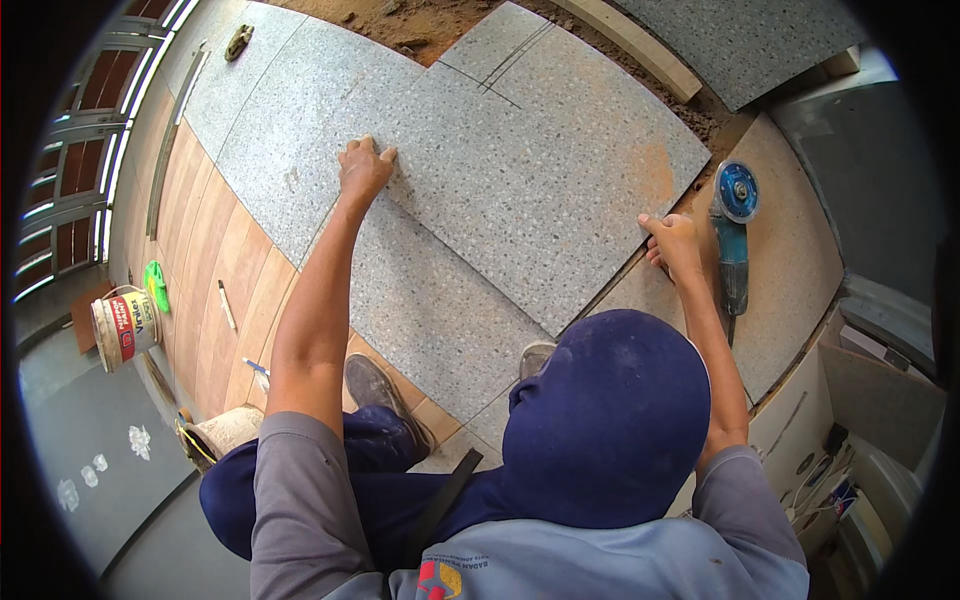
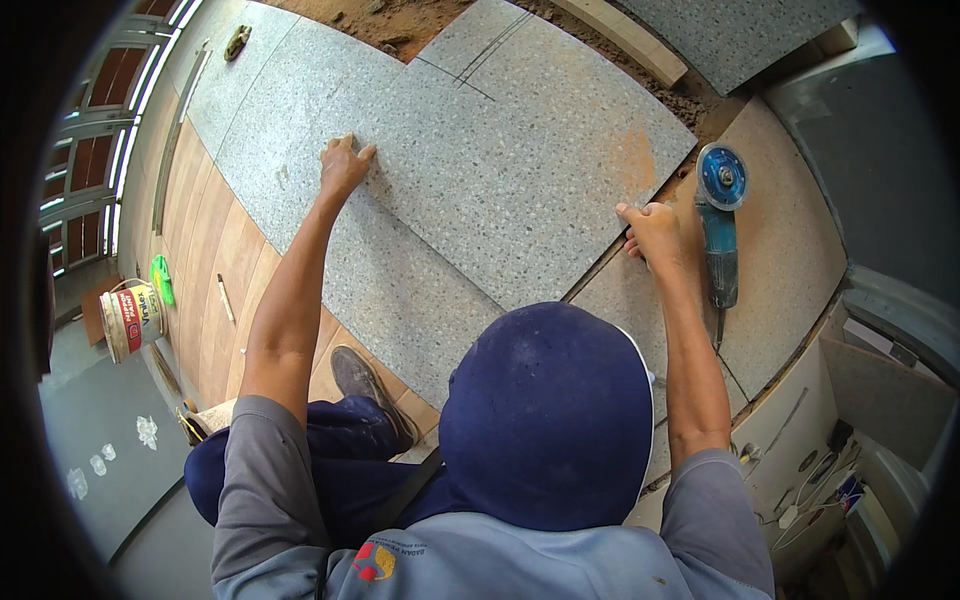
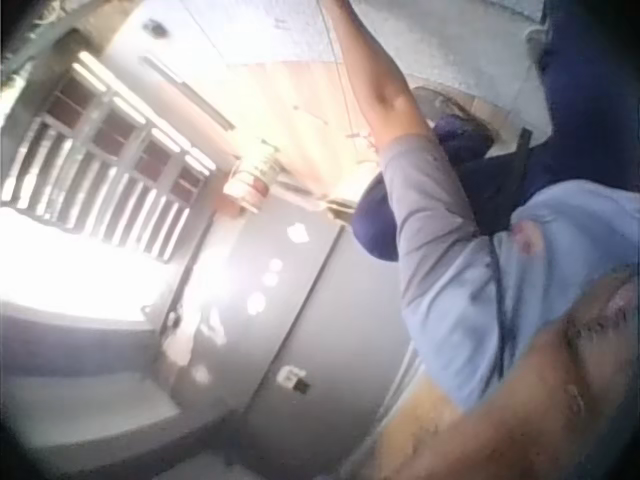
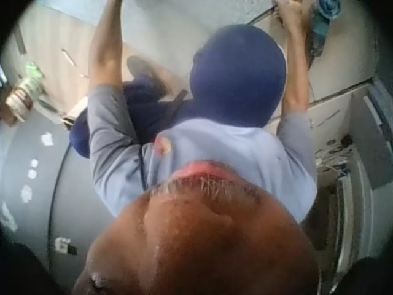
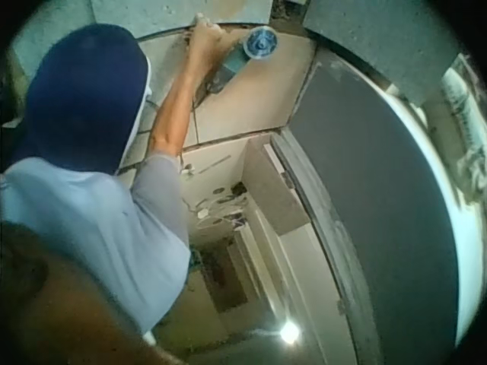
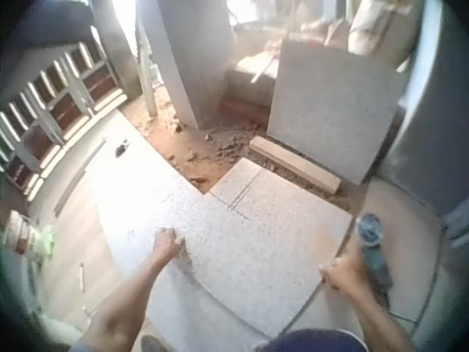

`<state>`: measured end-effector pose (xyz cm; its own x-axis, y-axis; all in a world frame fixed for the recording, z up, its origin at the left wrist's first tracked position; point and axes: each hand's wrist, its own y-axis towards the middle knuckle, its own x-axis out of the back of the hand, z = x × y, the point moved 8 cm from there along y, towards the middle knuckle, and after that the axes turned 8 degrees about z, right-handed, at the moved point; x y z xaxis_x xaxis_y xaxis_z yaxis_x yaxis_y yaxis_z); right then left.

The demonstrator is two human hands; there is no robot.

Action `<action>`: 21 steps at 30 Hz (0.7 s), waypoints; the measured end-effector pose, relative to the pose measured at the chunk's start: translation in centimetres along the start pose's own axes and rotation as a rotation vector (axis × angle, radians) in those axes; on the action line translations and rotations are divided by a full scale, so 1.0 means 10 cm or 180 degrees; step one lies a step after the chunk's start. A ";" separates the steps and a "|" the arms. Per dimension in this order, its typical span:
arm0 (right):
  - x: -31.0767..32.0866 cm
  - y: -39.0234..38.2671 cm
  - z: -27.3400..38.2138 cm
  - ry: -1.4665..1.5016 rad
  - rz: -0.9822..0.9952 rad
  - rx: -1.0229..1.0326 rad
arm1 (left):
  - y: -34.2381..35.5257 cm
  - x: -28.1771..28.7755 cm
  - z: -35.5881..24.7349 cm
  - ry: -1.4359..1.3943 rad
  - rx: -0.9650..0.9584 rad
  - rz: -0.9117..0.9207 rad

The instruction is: Using an angle grinder to cut floor tiles to size.

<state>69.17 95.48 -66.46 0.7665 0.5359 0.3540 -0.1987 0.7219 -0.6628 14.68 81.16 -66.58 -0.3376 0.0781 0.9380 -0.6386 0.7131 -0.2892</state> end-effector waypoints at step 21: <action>-0.82 -0.66 -0.44 -0.0876 0.0439 -0.0272 | -0.76 -0.31 -0.82 0.1754 -0.1699 0.1506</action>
<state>66.90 84.41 -67.89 0.5395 0.7330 0.4143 -0.2282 0.6010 -0.7660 26.22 81.22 -65.77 -0.0166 0.6706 0.7417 -0.0646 0.7395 -0.6701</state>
